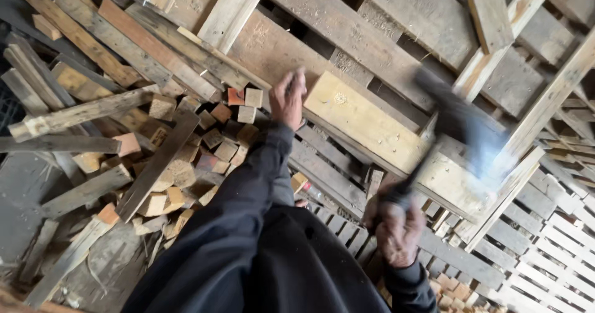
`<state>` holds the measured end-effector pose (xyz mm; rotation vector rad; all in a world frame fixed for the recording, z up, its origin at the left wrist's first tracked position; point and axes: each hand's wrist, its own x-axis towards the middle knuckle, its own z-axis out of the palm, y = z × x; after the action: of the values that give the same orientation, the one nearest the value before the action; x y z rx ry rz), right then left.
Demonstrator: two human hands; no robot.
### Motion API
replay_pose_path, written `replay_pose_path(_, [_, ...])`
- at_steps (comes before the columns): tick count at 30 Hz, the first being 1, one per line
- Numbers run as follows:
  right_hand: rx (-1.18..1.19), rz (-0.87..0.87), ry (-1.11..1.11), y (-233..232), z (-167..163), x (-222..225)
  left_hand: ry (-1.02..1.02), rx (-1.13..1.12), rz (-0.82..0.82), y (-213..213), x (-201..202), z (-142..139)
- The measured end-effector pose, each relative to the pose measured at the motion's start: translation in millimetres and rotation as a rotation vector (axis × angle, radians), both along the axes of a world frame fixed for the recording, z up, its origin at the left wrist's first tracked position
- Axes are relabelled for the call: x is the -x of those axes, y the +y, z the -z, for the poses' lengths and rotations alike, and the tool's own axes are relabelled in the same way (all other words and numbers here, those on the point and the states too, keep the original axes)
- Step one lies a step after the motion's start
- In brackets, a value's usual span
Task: The person assembles wooden pallets by placing small wooden blocks onto pallet slats and securing them with nails using a hammer. The person repeatedly positions blocks, hammers nails, and adjusts the wood pieces to build the pallet structure.
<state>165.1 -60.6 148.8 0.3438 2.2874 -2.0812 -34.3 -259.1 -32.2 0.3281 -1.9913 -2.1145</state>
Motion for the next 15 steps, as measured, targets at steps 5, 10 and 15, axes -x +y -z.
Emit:
replay_pose_path(5, [-0.085,-0.208,0.301,-9,34,13,-0.188,0.318,-0.444,33,25,-5])
replay_pose_path(10, [-0.204,-0.009,-0.627,-5,37,32,-0.374,0.242,-0.538,32,28,-12])
replay_pose_path(15, [0.135,0.037,0.543,42,-14,50,-0.41,0.151,-0.548,27,31,-10])
